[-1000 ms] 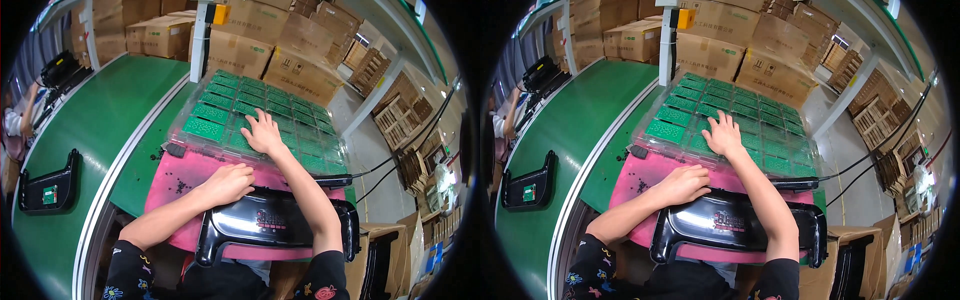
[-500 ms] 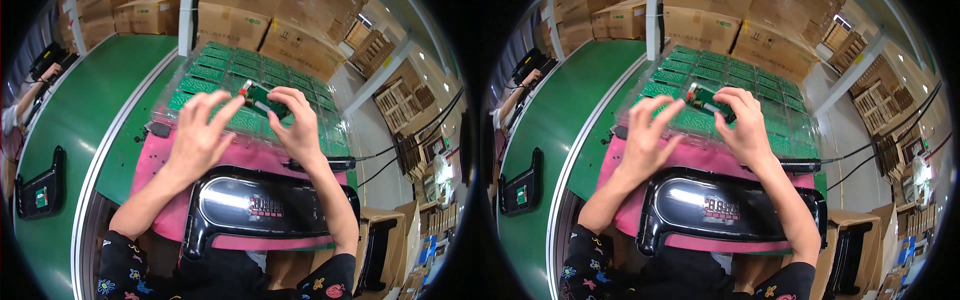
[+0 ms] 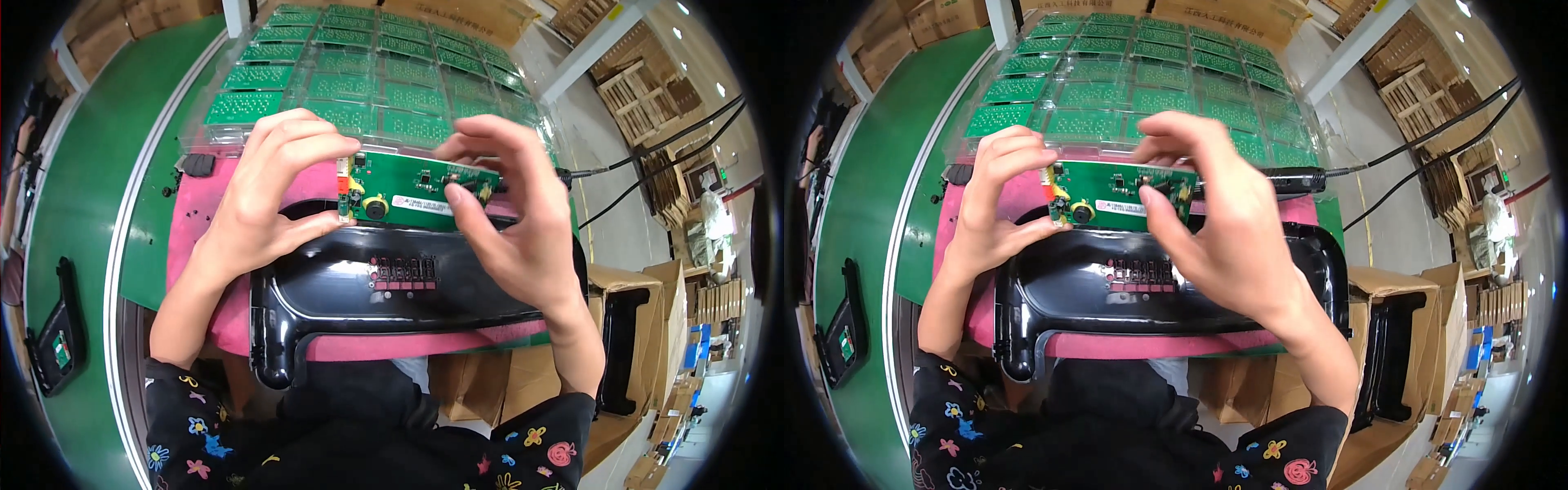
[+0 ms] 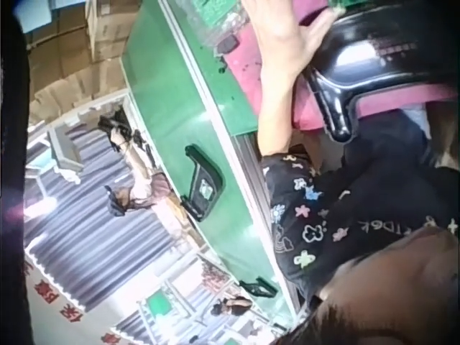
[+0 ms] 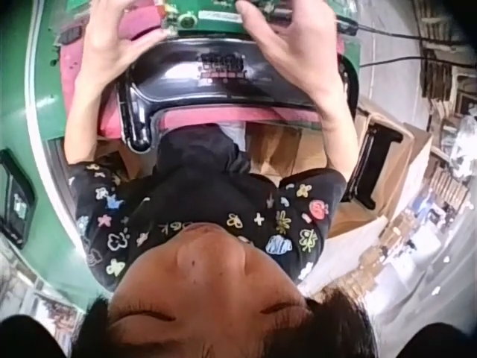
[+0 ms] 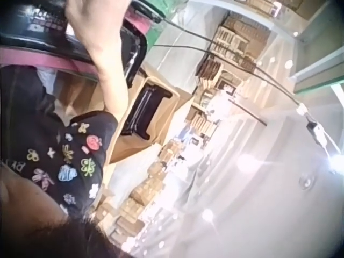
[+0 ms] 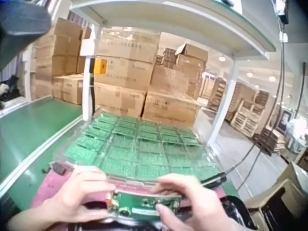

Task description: Assemble electronic circuit boards into plastic housings using an electric screwdriver.

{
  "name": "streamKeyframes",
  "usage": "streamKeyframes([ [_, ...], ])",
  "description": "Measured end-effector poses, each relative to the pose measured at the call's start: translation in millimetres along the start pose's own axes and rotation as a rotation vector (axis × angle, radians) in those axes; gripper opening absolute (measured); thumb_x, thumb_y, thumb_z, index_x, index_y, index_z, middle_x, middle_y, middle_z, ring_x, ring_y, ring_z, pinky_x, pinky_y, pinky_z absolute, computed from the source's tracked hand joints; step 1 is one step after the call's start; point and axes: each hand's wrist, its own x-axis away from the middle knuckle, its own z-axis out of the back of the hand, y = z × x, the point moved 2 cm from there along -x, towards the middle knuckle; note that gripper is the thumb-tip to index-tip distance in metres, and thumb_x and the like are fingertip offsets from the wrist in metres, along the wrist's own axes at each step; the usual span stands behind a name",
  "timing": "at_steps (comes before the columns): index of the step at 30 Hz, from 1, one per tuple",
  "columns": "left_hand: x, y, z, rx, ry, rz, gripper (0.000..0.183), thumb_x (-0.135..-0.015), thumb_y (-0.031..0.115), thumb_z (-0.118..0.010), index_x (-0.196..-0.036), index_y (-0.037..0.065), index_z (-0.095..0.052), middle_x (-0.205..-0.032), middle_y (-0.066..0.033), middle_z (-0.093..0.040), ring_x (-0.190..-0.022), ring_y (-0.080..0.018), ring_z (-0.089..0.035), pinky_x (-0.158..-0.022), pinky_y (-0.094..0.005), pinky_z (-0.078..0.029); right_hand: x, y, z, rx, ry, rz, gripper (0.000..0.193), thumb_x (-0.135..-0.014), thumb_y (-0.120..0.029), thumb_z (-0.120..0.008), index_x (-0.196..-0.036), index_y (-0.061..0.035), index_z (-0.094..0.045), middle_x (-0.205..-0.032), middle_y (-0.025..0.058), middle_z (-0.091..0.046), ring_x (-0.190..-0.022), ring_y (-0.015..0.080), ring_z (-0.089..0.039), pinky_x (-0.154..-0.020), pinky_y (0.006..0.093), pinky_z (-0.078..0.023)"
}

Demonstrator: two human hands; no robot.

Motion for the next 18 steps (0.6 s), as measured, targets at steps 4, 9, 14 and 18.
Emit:
streamKeyframes([
  [4,-1.4,6.1,-1.1,0.168,-0.04,-0.023,0.067,-0.063,0.015,-0.086,-0.124,0.004,-0.059,-0.117,-0.0128,-0.061,-0.114,-0.0342,-0.055,-0.098,-0.0433,-0.045,16.6,2.8,14.9,0.381,0.046,-0.016,0.026,-0.079,-0.006,-0.076,-0.102,-0.0007,-0.065,-0.081,0.0083,-0.065,-0.065,0.0178,-0.062,-0.063,0.0289,-0.052],
  [9,-0.7,13.4,-6.6,0.212,-0.147,-0.018,0.065,-0.064,0.015,-0.083,-0.122,0.002,-0.058,-0.112,-0.0146,-0.061,-0.103,-0.0343,-0.061,-0.089,-0.0426,-0.049,49.7,2.4,24.5,-0.084,0.005,-0.401,0.022,-0.094,0.0,-0.051,-0.108,0.0037,-0.067,-0.076,0.0057,-0.066,-0.068,0.0066,-0.061,-0.062,0.0212,-0.047],
  [14,13.9,23.2,-17.3,0.289,-0.532,0.067,0.062,-0.059,0.021,-0.085,-0.111,0.0,-0.058,-0.1,-0.0115,-0.062,-0.087,-0.0294,-0.064,-0.076,-0.0382,-0.053,85.8,1.6,25.3,-0.312,-0.226,-0.651,0.044,-0.089,-0.001,-0.068,-0.129,0.0024,-0.052,-0.092,0.0067,-0.069,-0.082,0.0088,-0.063,-0.074,0.0251,-0.051],
  [18,19.9,27.8,-23.8,0.353,-0.679,0.112,0.06,-0.058,0.025,-0.087,-0.107,0.003,-0.059,-0.093,-0.0083,-0.061,-0.08,-0.0263,-0.064,-0.069,-0.0366,-0.053,104.9,3.6,22.0,0.023,-0.465,-0.508,0.074,-0.068,-0.02,-0.092,-0.127,-0.0015,-0.052,-0.106,0.0152,-0.066,-0.094,0.0249,-0.067,-0.084,0.0346,-0.054],
])
